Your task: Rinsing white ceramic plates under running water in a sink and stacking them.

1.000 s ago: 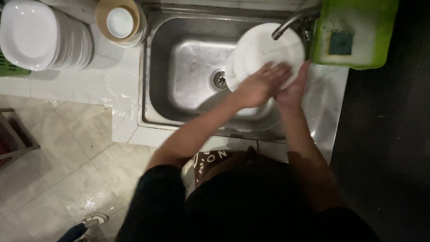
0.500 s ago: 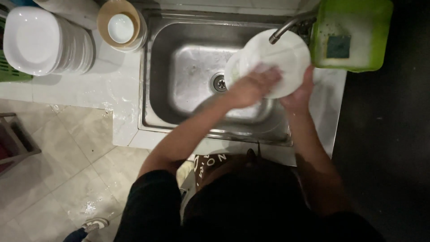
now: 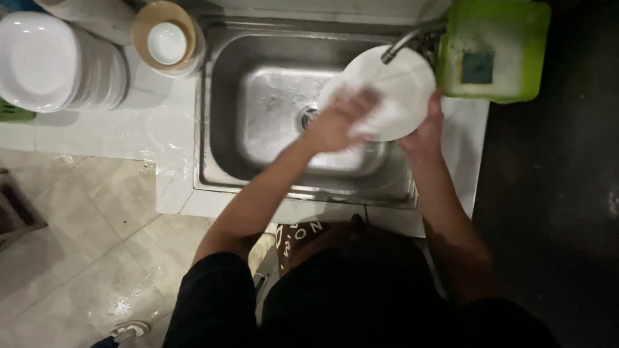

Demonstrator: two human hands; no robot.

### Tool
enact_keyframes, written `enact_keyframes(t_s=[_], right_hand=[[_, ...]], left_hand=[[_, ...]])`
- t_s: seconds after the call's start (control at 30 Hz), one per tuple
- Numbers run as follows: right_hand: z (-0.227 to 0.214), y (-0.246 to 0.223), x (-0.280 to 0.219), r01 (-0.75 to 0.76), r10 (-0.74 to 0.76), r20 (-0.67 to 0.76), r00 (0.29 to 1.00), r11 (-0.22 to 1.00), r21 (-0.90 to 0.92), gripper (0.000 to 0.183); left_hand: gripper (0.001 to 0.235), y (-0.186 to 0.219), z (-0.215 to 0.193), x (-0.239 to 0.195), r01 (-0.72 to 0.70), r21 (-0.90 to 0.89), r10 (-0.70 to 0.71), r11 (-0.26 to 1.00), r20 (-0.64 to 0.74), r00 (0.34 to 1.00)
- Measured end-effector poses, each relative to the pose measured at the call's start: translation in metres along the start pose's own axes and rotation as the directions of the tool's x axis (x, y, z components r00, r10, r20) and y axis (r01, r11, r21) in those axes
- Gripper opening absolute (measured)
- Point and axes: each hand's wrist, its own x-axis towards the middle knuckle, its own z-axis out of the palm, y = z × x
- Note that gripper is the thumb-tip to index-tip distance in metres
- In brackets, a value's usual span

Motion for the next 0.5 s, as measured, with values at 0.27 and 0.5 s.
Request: enact_keyframes(t_s=[0.27, 0.5], right_hand=[[-0.006, 0.061, 0.025, -0.052, -0.001, 0.271, 0.963, 0.981, 0.188, 0.044], [0.004, -0.010, 0.022, -0.265, 0.293, -0.250, 0.923, 0.954, 0.142, 0.050]], left_hand=[[0.079, 0.012, 0.046, 0.059, 0.398, -0.091, -0.405, 0.913, -0.068, 0.912], [0.064, 0.022, 0.010, -0.001, 0.140, 0.077, -0.140, 0.987, -0.006, 0.990]])
